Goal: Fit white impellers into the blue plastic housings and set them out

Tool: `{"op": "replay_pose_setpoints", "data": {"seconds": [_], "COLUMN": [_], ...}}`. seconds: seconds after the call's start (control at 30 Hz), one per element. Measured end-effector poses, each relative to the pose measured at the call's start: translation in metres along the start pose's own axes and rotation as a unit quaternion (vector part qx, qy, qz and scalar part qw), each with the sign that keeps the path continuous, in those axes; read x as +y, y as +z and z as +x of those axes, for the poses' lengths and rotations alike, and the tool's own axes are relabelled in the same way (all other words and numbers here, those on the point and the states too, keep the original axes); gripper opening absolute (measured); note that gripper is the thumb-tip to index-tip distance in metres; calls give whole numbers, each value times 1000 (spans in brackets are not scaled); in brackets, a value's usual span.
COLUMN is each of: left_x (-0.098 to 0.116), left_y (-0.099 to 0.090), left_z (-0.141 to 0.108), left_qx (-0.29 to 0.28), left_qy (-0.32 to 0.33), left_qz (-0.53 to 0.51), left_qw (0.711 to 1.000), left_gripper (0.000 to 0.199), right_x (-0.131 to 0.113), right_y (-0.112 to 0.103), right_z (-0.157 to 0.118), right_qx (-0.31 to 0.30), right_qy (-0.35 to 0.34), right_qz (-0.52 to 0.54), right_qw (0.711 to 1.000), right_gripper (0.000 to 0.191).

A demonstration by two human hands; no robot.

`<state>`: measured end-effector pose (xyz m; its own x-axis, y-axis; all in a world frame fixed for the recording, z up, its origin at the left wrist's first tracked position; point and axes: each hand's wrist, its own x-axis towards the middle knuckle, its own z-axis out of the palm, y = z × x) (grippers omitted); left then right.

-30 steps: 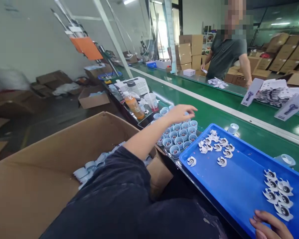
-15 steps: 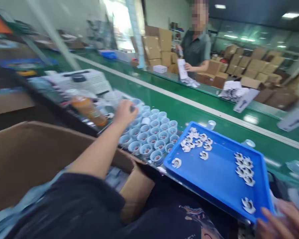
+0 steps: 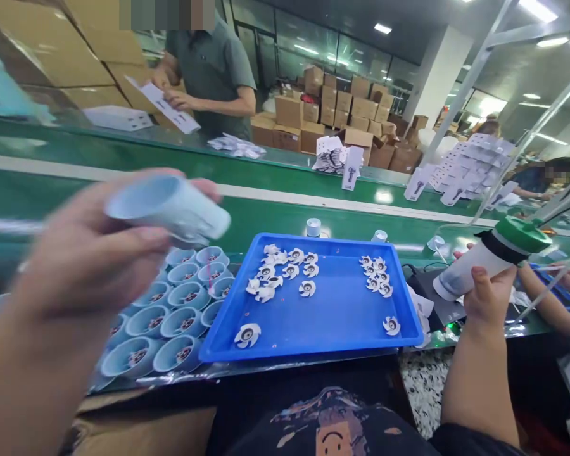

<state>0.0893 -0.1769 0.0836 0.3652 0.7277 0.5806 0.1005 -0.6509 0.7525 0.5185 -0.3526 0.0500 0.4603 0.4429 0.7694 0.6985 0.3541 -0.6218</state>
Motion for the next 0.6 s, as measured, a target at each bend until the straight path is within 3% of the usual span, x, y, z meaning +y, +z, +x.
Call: {"op": "replay_pose_setpoints", "data": {"seconds": [0.07, 0.13, 0.23, 0.27, 0.33, 0.47, 0.6], "left_x": [10, 20, 33, 37, 43, 52, 55], "left_y": [22, 56, 111, 126, 150, 174, 180], "left_z": [-11, -22, -34, -36, -40, -43, -45], "left_qx": [-55, -129, -263, -300, -336, -338, -346], "left_qy": [-22, -13, 48, 70, 104, 100, 60], "left_qz": [-47, -35, 74, 92, 93, 70, 33], "left_qw": [997, 991, 961, 947, 931, 933, 936], "left_gripper": [43, 50, 60, 60, 50, 28, 25], "right_x": [-12, -33, -78, -94, -120, -140, -132], "right_y": [4, 7, 23, 32, 51, 76, 73], "right_z": [-6, -11, -13, -13, -10, -7, -11], "right_qx": [-30, -64, -108, -86, -105, -74, -111], "right_qy": [59, 121, 204, 216, 253, 260, 268], "right_qz": [82, 163, 259, 285, 322, 421, 429], "right_qw": [994, 977, 938, 930, 906, 866, 855], "right_gripper": [62, 57, 73, 80, 83, 61, 65]}}
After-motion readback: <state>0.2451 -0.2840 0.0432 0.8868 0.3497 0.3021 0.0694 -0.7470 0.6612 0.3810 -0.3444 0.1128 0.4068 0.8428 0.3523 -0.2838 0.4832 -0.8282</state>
